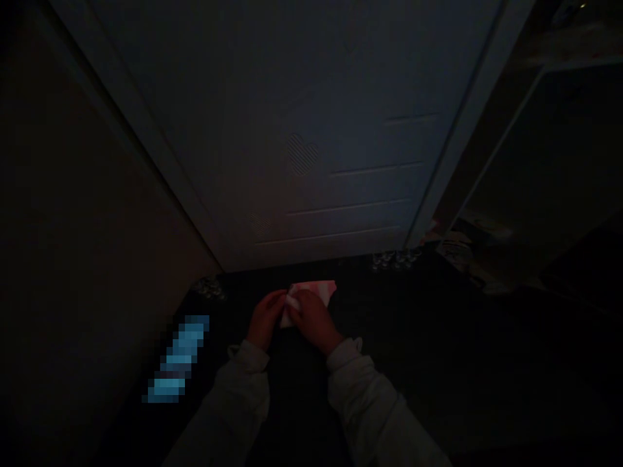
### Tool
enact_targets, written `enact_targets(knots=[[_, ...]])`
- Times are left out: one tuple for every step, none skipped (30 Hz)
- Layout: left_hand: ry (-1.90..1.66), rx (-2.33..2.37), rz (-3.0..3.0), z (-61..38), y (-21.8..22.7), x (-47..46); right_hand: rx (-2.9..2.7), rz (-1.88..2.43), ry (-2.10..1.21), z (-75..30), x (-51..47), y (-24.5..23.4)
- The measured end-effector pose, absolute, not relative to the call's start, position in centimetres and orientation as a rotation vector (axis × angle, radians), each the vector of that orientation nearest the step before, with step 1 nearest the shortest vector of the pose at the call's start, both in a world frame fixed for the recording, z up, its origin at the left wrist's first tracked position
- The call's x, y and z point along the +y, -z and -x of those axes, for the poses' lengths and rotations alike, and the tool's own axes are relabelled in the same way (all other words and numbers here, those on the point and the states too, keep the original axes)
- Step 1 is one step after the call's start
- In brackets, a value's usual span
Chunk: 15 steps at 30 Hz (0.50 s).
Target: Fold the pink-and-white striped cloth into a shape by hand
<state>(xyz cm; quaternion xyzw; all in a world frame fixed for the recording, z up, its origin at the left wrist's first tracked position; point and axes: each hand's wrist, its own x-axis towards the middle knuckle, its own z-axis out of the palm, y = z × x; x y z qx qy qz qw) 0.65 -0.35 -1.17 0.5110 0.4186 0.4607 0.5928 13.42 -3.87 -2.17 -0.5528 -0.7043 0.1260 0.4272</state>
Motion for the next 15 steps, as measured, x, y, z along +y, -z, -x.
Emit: enact_targets(knots=[[-1.070, 0.978, -1.196, -0.66, 1.09, -0.41, -1.765, 1.385, -0.318, -13.42, -3.88, 2.10], [-1.072, 0.981, -1.201, -0.66, 1.00, -0.47, -1.769, 1.389, -0.324, -13.40, -3.92, 2.01], [-1.077, 0.984, -1.200, -0.68, 0.91, -0.54, -1.769, 1.392, -0.331, -13.38, -3.96, 1.90], [-1.084, 0.988, -1.195, -0.70, 0.82, -0.60, -1.765, 1.395, -0.338, -13.36, -4.01, 1.79], [-1.093, 0.989, -1.188, -0.74, 0.74, -0.65, -1.756, 1.395, -0.345, -13.33, -4.06, 1.69], [-1.100, 0.987, -1.181, -0.77, 0.66, -0.69, -1.747, 1.394, -0.350, -13.30, -4.09, 1.61], [-1.105, 0.987, -1.174, -0.81, 0.61, -0.71, -1.742, 1.389, -0.352, -13.28, -4.10, 1.56], [-1.106, 0.990, -1.168, -0.84, 0.58, -0.72, -1.741, 1.384, -0.350, -13.26, -4.10, 1.54], [-1.106, 0.993, -1.161, -0.87, 0.56, -0.72, -1.743, 1.381, -0.343, -13.26, -4.08, 1.56], [-1.106, 0.996, -1.156, -0.89, 0.56, -0.70, -1.746, 1.380, -0.336, -13.25, -4.05, 1.60], [-1.108, 1.000, -1.152, -0.91, 0.58, -0.69, -1.750, 1.381, -0.332, -13.26, -4.01, 1.67], [-1.112, 1.004, -1.149, -0.93, 0.59, -0.67, -1.753, 1.384, -0.330, -13.26, -3.96, 1.74], [-1.117, 1.007, -1.146, -0.95, 0.61, -0.67, -1.755, 1.388, -0.330, -13.27, -3.93, 1.81], [-1.122, 1.008, -1.143, -0.96, 0.63, -0.67, -1.754, 1.391, -0.331, -13.27, -3.89, 1.88], [-1.124, 1.004, -1.143, -0.97, 0.64, -0.68, -1.755, 1.392, -0.333, -13.27, -3.87, 1.93]])
